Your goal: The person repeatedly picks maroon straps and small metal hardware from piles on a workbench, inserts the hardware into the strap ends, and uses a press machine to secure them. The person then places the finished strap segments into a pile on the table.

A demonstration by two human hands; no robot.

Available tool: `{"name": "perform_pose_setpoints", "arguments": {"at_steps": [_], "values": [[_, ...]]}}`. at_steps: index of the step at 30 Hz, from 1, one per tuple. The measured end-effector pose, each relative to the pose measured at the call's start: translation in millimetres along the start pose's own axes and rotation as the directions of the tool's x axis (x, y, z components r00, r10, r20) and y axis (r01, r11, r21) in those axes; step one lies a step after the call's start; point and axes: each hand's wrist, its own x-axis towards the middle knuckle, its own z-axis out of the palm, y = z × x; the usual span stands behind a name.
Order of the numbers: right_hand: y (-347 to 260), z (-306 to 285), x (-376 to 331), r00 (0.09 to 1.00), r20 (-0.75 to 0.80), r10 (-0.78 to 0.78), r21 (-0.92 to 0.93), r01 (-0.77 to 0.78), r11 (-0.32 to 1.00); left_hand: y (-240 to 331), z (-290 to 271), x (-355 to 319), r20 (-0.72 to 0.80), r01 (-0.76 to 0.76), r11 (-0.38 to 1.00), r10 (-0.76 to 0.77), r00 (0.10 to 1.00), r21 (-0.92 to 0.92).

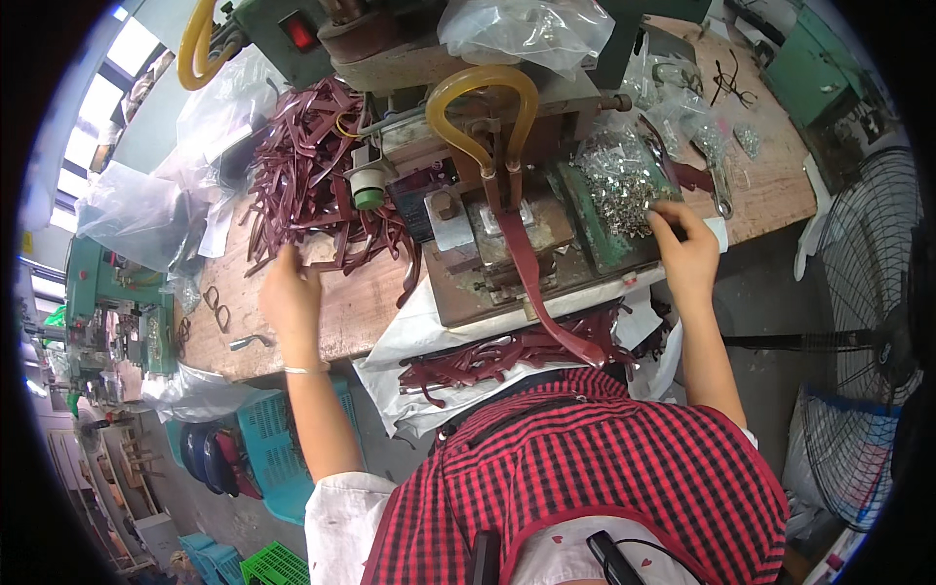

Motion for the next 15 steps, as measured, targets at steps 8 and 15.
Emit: {"name": "perform_pose_setpoints", "arguments": {"at_steps": [8,15], "values": [[17,-11,-23,0.992,-0.124,-0.004,0.192,0.028,0.981,-11,60,-22,-0.12,-0.048,0.927,0.004,0.993,-0.371],[-85,19,-2,0.946,0.219,-0.239,0.395,0.138,0.908,66,4,-7,-0.534,-0.441,0.749,0.139,0.834,-0.494]]}}
